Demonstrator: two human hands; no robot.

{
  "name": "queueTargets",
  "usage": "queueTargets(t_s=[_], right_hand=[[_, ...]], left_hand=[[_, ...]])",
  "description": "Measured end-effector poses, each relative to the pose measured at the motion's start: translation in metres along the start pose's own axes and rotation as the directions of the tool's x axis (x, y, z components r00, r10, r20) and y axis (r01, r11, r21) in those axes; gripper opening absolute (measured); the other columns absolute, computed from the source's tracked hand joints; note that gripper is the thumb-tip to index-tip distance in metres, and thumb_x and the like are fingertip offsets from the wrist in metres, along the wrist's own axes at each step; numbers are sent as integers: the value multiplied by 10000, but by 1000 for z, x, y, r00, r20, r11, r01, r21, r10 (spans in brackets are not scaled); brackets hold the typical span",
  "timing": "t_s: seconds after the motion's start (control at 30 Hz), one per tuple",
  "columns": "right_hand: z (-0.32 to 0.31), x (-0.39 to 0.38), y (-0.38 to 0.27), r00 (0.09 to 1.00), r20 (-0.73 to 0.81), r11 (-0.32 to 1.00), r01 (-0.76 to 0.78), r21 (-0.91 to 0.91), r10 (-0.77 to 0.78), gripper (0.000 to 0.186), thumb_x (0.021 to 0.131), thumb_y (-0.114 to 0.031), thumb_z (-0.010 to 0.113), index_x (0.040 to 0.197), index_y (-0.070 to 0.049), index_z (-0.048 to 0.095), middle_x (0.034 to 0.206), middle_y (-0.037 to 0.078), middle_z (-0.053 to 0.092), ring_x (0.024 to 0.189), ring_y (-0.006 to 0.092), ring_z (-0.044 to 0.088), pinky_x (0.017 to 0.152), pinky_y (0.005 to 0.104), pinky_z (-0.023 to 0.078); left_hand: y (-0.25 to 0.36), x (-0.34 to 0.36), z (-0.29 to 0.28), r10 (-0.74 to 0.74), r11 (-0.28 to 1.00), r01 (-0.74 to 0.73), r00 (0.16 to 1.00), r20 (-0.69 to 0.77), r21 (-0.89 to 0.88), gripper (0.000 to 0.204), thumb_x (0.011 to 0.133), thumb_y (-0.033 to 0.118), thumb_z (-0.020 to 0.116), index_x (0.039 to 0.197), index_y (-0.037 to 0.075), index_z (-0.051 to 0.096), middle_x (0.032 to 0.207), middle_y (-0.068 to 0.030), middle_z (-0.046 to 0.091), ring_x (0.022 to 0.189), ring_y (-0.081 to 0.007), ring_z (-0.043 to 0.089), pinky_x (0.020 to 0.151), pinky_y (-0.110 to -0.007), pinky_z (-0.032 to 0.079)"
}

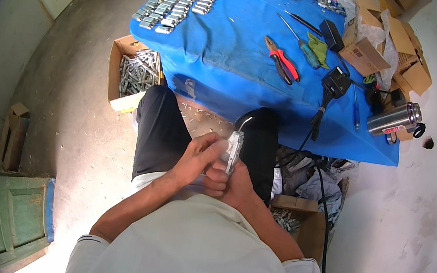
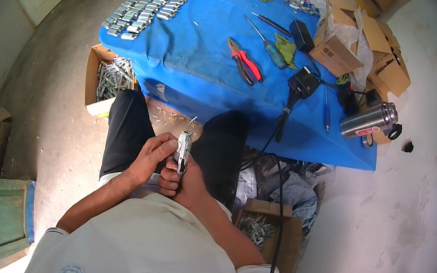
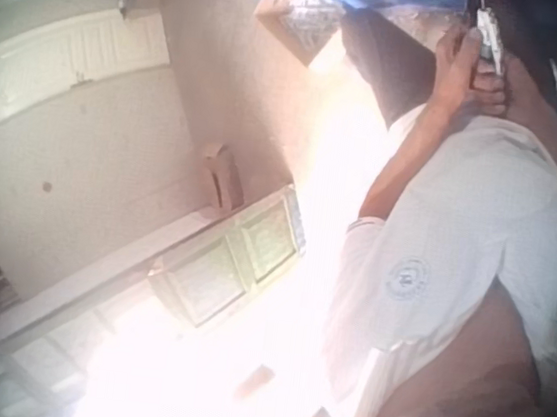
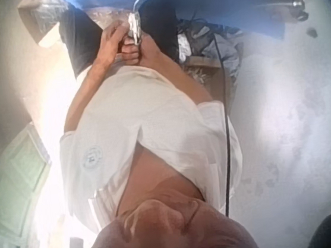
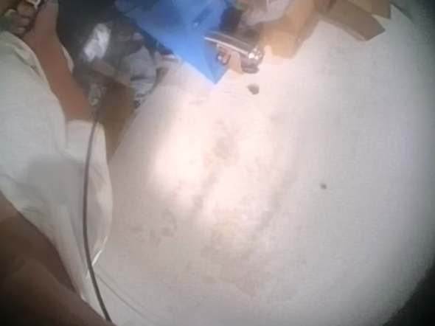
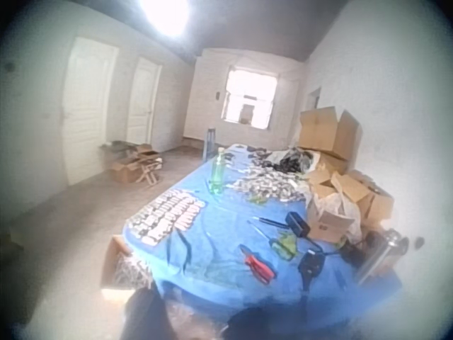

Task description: The person sits on the floor and uses a soldering iron to work on small silver electronic components. They hold the components with one hand and apply the soldering iron with the other, occasionally using a screwdriver to adjust parts. The person places the finished components onto a blue cloth on the floor.

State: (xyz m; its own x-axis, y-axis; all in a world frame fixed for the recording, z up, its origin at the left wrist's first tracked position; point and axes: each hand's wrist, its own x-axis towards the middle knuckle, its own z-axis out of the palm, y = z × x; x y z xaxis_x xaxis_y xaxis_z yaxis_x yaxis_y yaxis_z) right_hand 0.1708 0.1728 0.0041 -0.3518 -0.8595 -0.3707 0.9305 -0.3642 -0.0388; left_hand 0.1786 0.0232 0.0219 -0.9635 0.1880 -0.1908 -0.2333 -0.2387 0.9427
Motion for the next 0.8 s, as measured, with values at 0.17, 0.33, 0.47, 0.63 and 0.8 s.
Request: queueTargets(t_s=[0.17, 0.33, 0.47, 0.63, 0.8], right_hand=[[19, -5, 3, 946, -319, 976, -12, -216, -59, 377, 954, -451, 385, 697, -180, 432, 523, -48, 322, 433, 89, 287, 387, 242, 193], [35, 0, 3, 788, -592, 940, -50, -337, -170, 500, 972, -585, 331, 786, -152, 500, 507, -19, 347, 420, 129, 340, 402, 274, 259], [41, -12, 7, 704, -611, 873, 27, -487, -362, 512, 961, -573, 386, 809, -108, 540, 517, 0, 420, 424, 137, 421, 401, 282, 296], [30, -30, 0, 624, -408, 557, 52, -829, -666, 435, 937, -452, 544, 893, -23, 601, 543, 27, 504, 441, 120, 483, 412, 290, 356], [32, -44, -4, 606, 25, -40, -11, -999, -795, 323, 935, -270, 593, 1124, -7, 577, 667, 70, 579, 594, 139, 565, 550, 279, 437]], left_hand=[[-2, -1, 1, 45, 999, -45, 999, 3, -17, 293, 927, 297, 590, 955, 6, 569, 791, -10, 543, 740, -76, 488, 650, -239, 411], [-6, -1, 3, 64, 997, -64, 998, 3, 46, 335, 966, 339, 534, 958, 7, 582, 783, -7, 560, 742, -78, 496, 649, -237, 415], [-6, -3, -1, 52, 988, -52, 999, 3, 148, 440, 996, 417, 466, 944, 0, 598, 808, -20, 601, 760, -87, 532, 697, -242, 440], [-23, -1, -9, 8, 997, -5, 999, -34, 73, 472, 1001, 450, 438, 948, 13, 609, 783, -22, 589, 701, -94, 537, 649, -243, 436], [-17, -2, -7, -41, 994, 44, 999, 30, -99, 440, 1004, 446, 432, 968, 38, 594, 782, -29, 578, 672, -114, 554, 618, -249, 452]])
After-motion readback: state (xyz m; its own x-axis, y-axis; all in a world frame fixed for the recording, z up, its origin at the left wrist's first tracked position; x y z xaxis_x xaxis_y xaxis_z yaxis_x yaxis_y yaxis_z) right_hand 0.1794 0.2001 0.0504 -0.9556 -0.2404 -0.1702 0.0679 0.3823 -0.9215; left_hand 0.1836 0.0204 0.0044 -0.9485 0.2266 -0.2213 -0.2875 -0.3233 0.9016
